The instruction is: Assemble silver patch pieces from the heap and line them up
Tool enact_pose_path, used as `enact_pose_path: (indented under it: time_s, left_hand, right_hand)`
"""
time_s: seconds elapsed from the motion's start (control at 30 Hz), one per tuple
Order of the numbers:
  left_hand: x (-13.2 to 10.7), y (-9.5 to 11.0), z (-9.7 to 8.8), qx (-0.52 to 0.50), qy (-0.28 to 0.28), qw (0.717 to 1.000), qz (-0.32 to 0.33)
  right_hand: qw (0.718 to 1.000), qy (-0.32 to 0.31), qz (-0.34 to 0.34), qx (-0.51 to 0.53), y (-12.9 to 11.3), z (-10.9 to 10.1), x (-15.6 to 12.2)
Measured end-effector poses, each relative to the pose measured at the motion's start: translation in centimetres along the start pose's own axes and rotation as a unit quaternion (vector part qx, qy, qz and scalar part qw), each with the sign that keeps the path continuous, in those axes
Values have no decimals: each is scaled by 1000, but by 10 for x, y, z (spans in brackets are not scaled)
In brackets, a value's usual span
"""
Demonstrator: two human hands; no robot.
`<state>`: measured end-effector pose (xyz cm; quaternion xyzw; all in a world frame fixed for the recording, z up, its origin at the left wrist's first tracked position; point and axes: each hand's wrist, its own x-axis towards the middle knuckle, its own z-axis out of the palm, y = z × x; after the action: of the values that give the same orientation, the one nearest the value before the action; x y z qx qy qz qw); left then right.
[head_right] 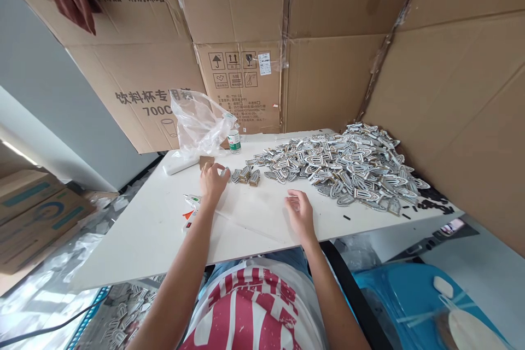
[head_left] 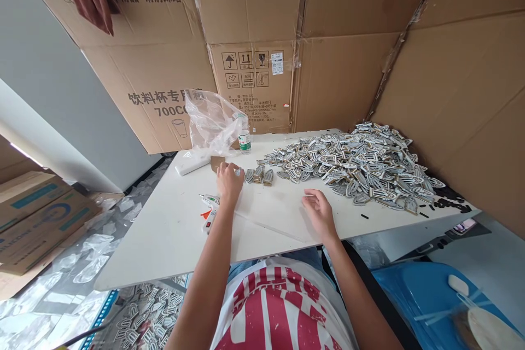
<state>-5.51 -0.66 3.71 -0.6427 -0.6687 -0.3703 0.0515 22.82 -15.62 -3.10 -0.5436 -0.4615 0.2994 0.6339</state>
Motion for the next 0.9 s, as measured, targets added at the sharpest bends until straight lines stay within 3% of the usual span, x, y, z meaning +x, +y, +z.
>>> enact_pose_path:
  time_s: [0.1,0.23,0.33,0.63,0.9]
  left_hand:
    - [-3,13,-3,-63,32,994,88]
    - [-15,35,-2,-125,-27,963,236]
    - [-27,48,2,-134,-78,938,309]
    - [-53,69,13,-126,-160,896,394]
    - [-56,70,14,-85,-218,898,372]
  right_hand:
    - [997,43,43,52,1,-1,2]
    - [974,75,106,187,1,-7,10]
    - [955,73,138,253,3,-17,22]
    - [959,163,101,210,7,-45,61]
    - [967,175,79,170,15,-48,73]
